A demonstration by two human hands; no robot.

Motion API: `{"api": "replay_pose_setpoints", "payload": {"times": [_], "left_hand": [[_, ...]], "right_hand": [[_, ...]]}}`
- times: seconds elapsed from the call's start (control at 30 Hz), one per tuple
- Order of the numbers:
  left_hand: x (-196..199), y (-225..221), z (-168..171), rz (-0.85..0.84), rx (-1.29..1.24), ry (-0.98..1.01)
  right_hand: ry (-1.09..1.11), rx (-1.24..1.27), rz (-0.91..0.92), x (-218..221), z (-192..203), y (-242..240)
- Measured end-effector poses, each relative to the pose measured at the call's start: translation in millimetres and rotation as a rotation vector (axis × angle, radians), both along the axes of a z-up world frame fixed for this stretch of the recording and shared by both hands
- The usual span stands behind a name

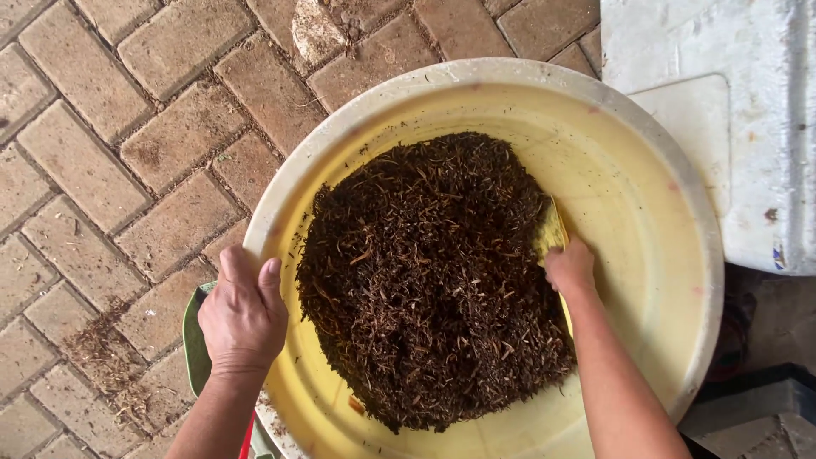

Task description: Mixing organic compost or mulch in a large yellow plastic tub using a hand scoop.

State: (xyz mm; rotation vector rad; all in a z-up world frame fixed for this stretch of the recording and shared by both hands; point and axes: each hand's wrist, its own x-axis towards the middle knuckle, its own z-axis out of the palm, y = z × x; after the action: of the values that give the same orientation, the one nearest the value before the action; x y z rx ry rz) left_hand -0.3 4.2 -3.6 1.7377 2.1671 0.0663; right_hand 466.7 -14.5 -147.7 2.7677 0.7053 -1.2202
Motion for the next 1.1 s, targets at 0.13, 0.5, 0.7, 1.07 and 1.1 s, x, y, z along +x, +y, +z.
{"api": "replay_pose_setpoints", "payload": {"times": [0.13,0.5,0.7,1.07,1.1], "left_hand": [[-1,1,0,0.009,-0.002,-0.028],[1,1,0,0.005,-0.002,-0.024],[0,4,-2,0.01,-0.017,-0.037],[3,3,3,-0.002,0.026,0.01],[4,3,4,-0.004,0.026,-0.001]], "right_hand": [[0.193,0.177,0.026,-3,-35,47],[0.176,-0.038,0.493,-20,-70,109],[0.247,-0.094,0.687,-55,6,87],[0.106,0.214,0.87,-95,144,-14],[0.095,0.21,0.869,-101,150,-26]]}}
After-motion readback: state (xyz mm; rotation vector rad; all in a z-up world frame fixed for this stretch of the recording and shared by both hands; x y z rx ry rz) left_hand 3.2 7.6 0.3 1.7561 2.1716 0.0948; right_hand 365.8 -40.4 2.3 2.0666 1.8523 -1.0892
